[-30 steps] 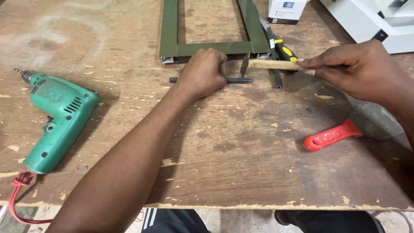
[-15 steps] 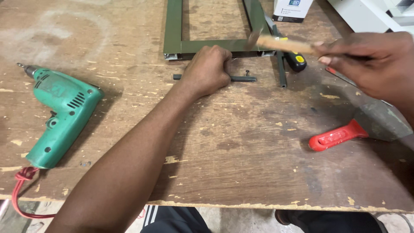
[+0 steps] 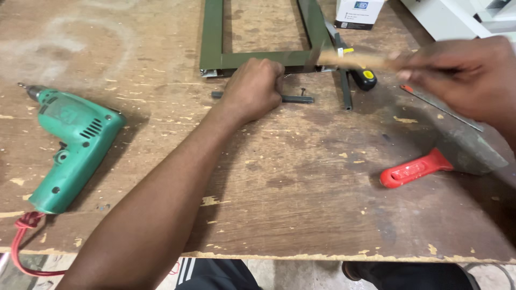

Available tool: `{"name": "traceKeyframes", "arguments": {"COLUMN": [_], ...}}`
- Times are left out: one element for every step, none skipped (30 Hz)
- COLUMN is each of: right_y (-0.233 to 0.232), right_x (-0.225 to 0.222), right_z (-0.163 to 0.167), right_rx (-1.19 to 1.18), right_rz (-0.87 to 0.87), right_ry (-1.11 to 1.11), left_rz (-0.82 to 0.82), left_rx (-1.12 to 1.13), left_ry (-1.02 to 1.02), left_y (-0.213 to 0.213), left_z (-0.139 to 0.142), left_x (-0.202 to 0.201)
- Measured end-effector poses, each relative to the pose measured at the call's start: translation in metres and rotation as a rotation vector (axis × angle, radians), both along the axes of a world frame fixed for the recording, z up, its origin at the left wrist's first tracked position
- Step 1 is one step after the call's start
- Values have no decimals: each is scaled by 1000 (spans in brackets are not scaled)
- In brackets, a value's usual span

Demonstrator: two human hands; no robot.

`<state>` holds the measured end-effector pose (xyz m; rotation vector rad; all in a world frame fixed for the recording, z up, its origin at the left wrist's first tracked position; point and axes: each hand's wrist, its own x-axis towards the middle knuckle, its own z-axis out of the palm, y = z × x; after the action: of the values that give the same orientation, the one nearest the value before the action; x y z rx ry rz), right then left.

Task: The person files a small metal rod with a metal file, then hammers the rod into a slot on a green metal frame. They repeat the filing and hammering process on the same rod.

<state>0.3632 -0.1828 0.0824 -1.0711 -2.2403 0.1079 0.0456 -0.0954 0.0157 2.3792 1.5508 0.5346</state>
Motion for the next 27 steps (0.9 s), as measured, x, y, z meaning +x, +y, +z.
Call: {"name": "traceKeyframes", "arguments": {"right_y": [-3, -6, -8, -10, -12, -13, -15, -15, -15, -15, -15, -15, -14, -14, -13, -13, -12, -12, -12, -12, -12, -12, -12, -12, -11, -10, -8], "right_x": [-3, -6, -10, -13, -15, -18, -21, -24, -25, -26, -27, -27, -26, -25, -24, -24, -23, -23, -23, -23, -23, -23, -22, -20, -18, -16, -12], "right_z": [0, 0, 1, 3, 6, 7, 7, 7, 7, 7, 7, 7, 7, 6, 6, 6, 6, 7, 7, 7, 7, 7, 6, 4, 2, -1, -4], "right_rx": [4, 1, 14, 33, 51, 38, 24, 9, 9, 10, 12, 4, -4, -10, 5, 18, 30, 34, 37, 41, 38, 35, 33, 39, 45, 50, 39], "right_rz": [-70, -142, -137, -134, -130, -128, -124, -118, -122, -128, -134, -131, -128, -125, -121, -117, -113, -109, -105, -101, -125, -147, -169, -159, -148, -136, -152], "right_ry": [75, 147, 143, 137, 129, 127, 126, 126, 106, 86, 64, 76, 87, 98, 88, 78, 69, 63, 56, 50, 35, 20, 5, 29, 52, 75, 106], "left_rz": [49, 47, 41, 33, 30, 29, 30, 14, 0, -16, -6, 5, 15, 23, 32, 41, 48, 55, 61, 65, 70, 76, 89, 101, 115, 110, 106], "left_rx": [-57, -25, 14, 60, 53, 46, 38, 51, 62, 73, 58, 44, 29, 41, 55, 67, 72, 75, 78, 89, 100, 110, 123, 137, 148, 126, 106], "left_ry": [49, 76, 105, 132, 120, 111, 102, 66, 29, -8, -9, -12, -16, -23, -30, -35, -29, -22, -16, 4, 24, 43, 112, 181, 250, 276, 302], "left_y": [1, 1, 2, 2, 2, 1, 0, -1, -2, -3, -4, -5, -5, -6, -6, -6, -5, -5, -4, -3, -1, 0, 3, 6, 8, 10, 12], "left_z": [1, 1, 1, 2, 2, 2, 2, 2, 1, 1, 1, 1, 1, 1, 1, 0, -1, -2, -4, -5, -6, -7, -7, -6, -5, -4, -3], "left_x": [1, 1, 2, 2, 3, 2, 2, 1, 1, 0, 0, 0, 0, 0, 0, 0, 0, 1, 1, 2, 3, 3, 4, 5, 5, 6, 6]}}
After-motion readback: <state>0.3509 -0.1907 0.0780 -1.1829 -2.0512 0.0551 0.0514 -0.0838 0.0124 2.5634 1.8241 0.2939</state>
